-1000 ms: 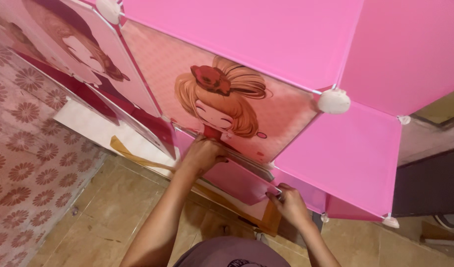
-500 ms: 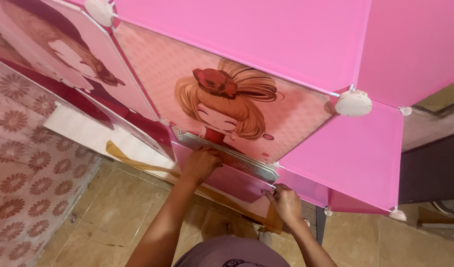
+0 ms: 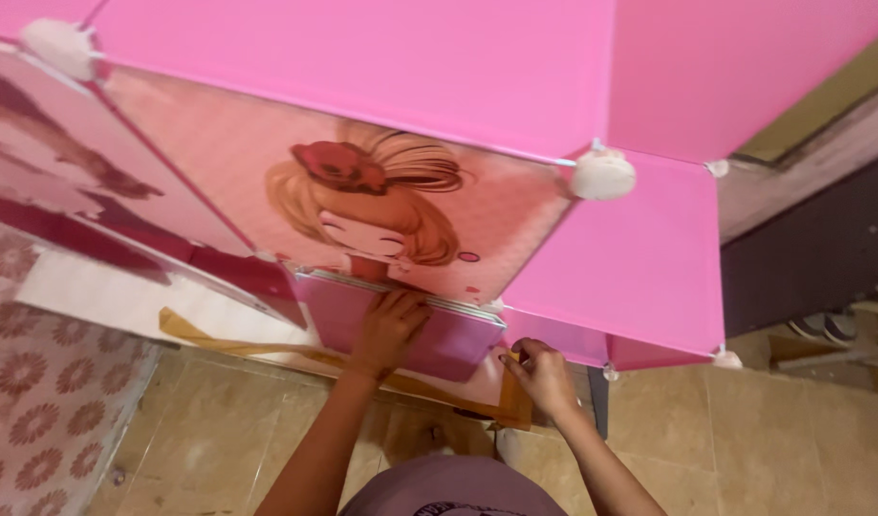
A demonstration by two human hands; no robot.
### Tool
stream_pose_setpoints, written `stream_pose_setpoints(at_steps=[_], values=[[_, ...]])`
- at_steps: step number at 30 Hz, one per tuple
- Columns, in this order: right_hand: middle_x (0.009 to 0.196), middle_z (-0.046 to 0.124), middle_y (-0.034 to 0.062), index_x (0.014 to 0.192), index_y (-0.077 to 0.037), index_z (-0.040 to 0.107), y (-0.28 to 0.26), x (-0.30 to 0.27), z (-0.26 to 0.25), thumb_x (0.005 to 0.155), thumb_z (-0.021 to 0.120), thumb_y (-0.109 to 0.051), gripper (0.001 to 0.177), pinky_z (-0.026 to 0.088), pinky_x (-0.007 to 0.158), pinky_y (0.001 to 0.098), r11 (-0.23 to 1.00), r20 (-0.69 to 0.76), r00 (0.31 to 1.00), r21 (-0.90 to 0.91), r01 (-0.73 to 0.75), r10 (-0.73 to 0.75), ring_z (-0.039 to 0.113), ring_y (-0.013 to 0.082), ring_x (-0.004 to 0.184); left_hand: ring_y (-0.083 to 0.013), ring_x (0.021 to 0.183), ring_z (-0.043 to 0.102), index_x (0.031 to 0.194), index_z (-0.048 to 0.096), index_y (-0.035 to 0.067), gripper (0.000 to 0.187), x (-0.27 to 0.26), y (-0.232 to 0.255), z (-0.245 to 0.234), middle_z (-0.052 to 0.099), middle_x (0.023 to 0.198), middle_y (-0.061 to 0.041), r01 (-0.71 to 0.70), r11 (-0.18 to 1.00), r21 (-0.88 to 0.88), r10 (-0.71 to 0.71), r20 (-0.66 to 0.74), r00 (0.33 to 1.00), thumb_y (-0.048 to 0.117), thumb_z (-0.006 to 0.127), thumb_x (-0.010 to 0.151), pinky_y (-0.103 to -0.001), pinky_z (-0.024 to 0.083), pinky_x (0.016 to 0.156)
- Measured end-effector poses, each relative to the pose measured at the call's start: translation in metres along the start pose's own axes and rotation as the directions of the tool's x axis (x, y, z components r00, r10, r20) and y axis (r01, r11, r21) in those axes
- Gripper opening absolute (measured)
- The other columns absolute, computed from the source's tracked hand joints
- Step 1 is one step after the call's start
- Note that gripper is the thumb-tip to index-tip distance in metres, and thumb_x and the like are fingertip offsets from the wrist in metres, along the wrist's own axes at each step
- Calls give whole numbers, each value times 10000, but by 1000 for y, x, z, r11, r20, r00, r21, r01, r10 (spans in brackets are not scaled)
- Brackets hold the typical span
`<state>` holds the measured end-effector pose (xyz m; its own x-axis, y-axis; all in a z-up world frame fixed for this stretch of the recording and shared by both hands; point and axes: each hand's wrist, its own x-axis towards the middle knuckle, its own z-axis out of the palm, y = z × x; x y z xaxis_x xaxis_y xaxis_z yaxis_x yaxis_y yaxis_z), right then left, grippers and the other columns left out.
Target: The person works on a pink fabric-and-plastic cube storage organizer, detaching printed and plain panels from the frame connectors and reattaching them, pressing panel edges onto the corner joints by hand. They handle panels one at a time and stack removed panels on a small stool before fitting them back onto the unit.
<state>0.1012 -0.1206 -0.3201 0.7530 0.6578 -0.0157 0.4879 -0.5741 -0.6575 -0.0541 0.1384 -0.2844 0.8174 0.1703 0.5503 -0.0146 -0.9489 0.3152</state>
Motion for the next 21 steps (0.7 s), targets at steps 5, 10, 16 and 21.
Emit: stream_pose_setpoints(at_steps=[5, 10, 16, 21], values=[[900, 730, 144, 982, -41, 632, 34, -8, -4, 818, 761, -147, 234, 586, 687, 398, 990, 36, 996, 107, -91, 87, 756, 261, 775, -274, 1159, 605, 1030, 726, 86, 216, 33, 47, 33, 673, 1166, -65, -202, 971, -131, 208, 27, 978, 152, 673, 832, -440, 479, 994], [906, 677, 169, 1047, -20, 557, 126, -26, 8, 788, 767, -133, 352, 555, 757, 459, 989, -16, 992, 89, -122, 124, 684, 347, 871, -242, 1187, 612, 1053, 719, 78, 214, 65, 103, 78, 673, 1186, -46, -339, 900, -274, 378, 105, 920, 118, 641, 858, -410, 488, 1007], [911, 707, 170, 1055, -31, 649, 239, -66, 37, 756, 791, -181, 363, 593, 712, 440, 887, -98, 897, 231, -401, 431, 713, 348, 810, -227, 1175, 614, 1037, 733, 82, 247, 91, 158, 139, 685, 1190, -40, -420, 818, -393, 521, 196, 831, 108, 643, 809, -389, 489, 999], [868, 757, 164, 1066, -37, 643, 282, -93, 39, 767, 851, -307, 453, 584, 694, 406, 800, -231, 769, 250, -546, 597, 735, 299, 755, -215, 1183, 611, 1034, 751, 80, 266, 101, 188, 171, 695, 1228, -36, -432, 782, -449, 552, 178, 814, 120, 645, 794, -373, 478, 982]])
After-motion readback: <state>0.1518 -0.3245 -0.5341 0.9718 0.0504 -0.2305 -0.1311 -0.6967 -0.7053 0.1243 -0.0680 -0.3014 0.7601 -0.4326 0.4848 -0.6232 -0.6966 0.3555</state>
